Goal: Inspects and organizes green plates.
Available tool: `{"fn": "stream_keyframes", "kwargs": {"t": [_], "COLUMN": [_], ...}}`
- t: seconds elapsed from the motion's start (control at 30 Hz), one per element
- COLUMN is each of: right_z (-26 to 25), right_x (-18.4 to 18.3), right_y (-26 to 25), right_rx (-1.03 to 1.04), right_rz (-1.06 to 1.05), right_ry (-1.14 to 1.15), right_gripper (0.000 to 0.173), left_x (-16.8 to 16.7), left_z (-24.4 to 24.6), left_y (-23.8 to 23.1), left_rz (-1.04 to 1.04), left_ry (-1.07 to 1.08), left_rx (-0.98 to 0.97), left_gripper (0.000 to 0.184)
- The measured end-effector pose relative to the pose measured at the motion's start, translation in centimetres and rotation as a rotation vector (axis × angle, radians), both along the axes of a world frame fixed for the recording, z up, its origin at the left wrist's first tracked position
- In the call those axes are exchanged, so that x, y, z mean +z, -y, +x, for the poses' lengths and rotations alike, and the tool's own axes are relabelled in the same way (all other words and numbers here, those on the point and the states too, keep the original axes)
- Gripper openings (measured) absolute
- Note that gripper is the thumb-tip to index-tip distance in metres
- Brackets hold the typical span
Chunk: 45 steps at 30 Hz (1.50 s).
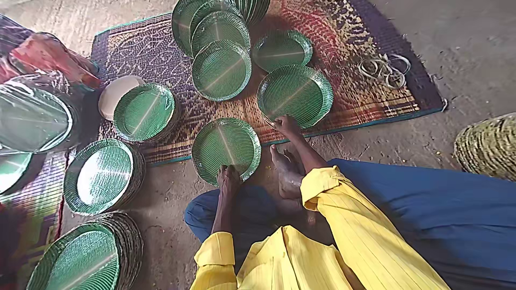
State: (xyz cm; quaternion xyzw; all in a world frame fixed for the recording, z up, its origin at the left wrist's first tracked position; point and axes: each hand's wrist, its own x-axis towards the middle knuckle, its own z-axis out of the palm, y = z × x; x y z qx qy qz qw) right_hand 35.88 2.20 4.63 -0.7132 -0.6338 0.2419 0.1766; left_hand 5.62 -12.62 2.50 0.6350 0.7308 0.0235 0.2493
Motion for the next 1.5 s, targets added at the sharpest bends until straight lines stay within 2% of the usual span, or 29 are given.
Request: {"fn": "stream_keyframes", "kwargs": {"t": [0.2,0.4,0.6,0.83,1.0,1.5], "right_z": [0.2,-0.3,-0.3,1.0,1.0,1.6], "right_x": [0.4,0.8,0.9,-0.3,0.3,0.3], "right_y": [-0.2,-0.3,0.3,0.0,0.0,-0.4], "right_rx": [-0.022,0.026,-0.030,0.059,0.077,0.059], "right_rz": [-0.055,-0.078,-0.041,-0.016,-0.086,-0.104], "right_ry": [-0.028,0.080,0.077,0.009,-0.010,-0.127], "right_gripper": [0.035,0.035,0.027,0.038,0.034,0.030], "left_x": [-0.2,-0.5,-0.4,-0.6,-0.8,-0.7], "left_z": [0.0,-0.2,-0.1,-0.3,-0.2,-0.2], "left_y": [-0.1,-0.1,-0.2,-0.2,-0.2,0.0], "left_rz": [0.001,0.014,0.030,0.044,0.047,0.052], "left_ry": [-0.001,0.017,0.031,0.047,0.051,0.042], "left_rx": [0.005,0.004,0.004,0.005,0.000,-0.031], "left_gripper": [0.041,0.039,0.037,0.036,0.036,0.037]}}
